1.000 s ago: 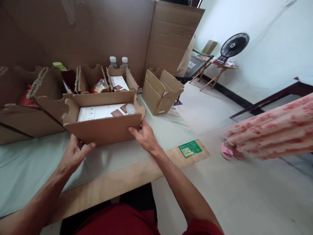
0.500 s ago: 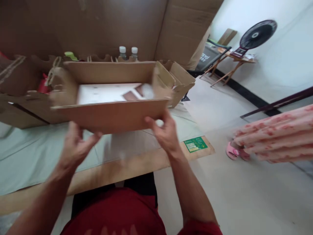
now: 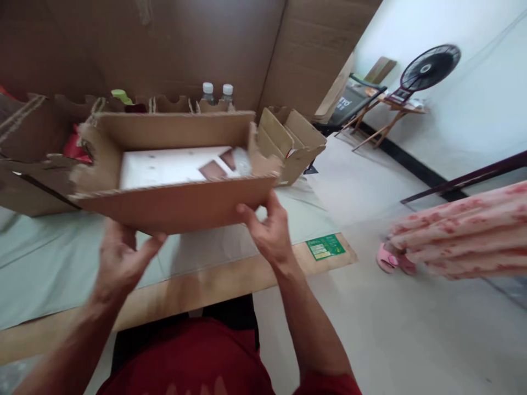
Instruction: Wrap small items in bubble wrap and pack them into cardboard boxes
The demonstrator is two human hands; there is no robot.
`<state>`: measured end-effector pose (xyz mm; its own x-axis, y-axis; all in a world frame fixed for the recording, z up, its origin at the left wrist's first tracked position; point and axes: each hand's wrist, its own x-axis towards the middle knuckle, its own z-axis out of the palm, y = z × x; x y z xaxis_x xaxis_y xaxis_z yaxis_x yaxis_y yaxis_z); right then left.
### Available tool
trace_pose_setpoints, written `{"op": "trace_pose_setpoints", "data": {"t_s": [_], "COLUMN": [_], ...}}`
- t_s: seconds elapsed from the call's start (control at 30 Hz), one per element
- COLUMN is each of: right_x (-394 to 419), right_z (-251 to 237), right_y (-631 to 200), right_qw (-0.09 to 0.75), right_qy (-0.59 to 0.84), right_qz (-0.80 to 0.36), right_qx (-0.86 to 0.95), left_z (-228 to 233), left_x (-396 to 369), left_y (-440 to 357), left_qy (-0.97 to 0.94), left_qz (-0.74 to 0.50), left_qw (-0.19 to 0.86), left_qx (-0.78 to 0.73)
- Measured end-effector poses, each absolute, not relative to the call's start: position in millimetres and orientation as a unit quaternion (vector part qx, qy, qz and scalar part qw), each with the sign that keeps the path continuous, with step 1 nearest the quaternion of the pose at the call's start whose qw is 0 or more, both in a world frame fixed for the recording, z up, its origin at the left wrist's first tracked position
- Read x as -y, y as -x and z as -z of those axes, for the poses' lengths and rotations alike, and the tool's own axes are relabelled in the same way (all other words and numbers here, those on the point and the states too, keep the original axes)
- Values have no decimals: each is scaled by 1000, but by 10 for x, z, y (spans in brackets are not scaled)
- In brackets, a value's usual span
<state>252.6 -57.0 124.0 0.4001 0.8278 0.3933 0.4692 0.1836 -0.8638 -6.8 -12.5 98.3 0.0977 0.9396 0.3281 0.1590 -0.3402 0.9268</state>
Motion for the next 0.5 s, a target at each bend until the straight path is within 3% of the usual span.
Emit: {"op": "trace_pose_setpoints", "data": {"t_s": [0.23,0.5], "right_x": [1444,1813], "right_z": [-641,-204], "right_y": [-3266,-3387], "right_qw": [556,555], "right_qy": [714,743], "right_qz": [-86,-32], "right_qx": [417,373], "left_z": [-519,-389], "left_x": [311,-576], "left_y": [-764,-1560], "left_qy": [-684,-731], "left_qz": [-419,-370], "left_qw": [473,503], "left_qx": [-364,-274]}}
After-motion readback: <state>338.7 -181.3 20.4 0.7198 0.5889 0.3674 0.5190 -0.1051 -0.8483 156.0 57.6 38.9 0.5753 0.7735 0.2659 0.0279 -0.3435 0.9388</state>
